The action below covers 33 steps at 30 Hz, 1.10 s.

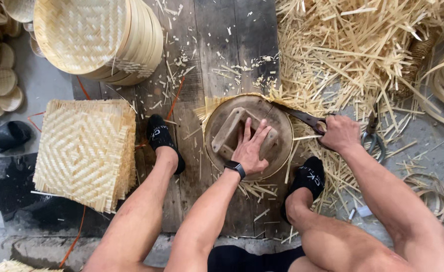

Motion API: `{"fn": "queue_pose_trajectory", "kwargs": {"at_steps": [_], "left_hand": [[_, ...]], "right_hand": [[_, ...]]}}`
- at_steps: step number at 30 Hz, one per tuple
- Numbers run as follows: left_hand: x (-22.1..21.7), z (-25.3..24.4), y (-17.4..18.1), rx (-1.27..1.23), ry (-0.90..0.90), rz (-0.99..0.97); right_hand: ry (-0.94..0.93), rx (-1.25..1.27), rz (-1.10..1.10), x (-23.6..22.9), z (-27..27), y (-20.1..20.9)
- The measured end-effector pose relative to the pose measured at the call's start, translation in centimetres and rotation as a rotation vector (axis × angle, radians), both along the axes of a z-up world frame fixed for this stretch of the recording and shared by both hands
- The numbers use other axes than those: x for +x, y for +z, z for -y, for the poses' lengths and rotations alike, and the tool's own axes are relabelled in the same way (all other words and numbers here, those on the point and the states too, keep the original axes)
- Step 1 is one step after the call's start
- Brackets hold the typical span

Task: The person fits a woven bamboo square into a circular frame, presses it down with a wooden mold, and trims the excess bamboo strips using large shears.

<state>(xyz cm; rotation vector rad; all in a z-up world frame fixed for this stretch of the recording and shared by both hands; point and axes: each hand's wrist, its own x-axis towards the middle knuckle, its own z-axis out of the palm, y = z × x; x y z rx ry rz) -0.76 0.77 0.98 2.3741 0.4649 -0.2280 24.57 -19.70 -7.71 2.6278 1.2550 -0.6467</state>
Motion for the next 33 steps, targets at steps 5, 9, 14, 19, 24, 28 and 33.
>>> {"fn": "queue_pose_trajectory", "kwargs": {"at_steps": [5, 9, 14, 19, 24, 28, 33], "left_hand": [[0.1, -0.1, 0.6, -0.048, 0.022, 0.036], [-0.3, -1.3, 0.9, -0.038, -0.110, -0.034], [-0.5, -1.4, 1.0, -0.052, -0.158, -0.067], [-0.5, 0.3, 1.4, -0.026, 0.186, -0.061], [3.7, 3.6, -0.1, -0.018, 0.715, -0.315], [5.7, 4.5, -0.6, 0.219, 0.698, -0.378], [4.7, 3.8, -0.4, 0.147, 0.592, -0.340]], "right_hand": [[0.120, 0.122, 0.162, -0.5, -5.1, -0.3], [0.006, -0.045, -0.067, 0.4, -2.7, 1.2], [-0.093, -0.009, -0.202, -0.4, -0.7, 1.8], [-0.071, 0.285, -0.064, -2.4, 3.8, 1.8], [-0.095, 0.022, -0.003, -4.1, 4.3, 4.7], [-0.075, -0.031, -0.032, -4.4, -1.7, 4.1], [-0.102, -0.103, -0.170, -1.4, -3.4, 1.8]]}}
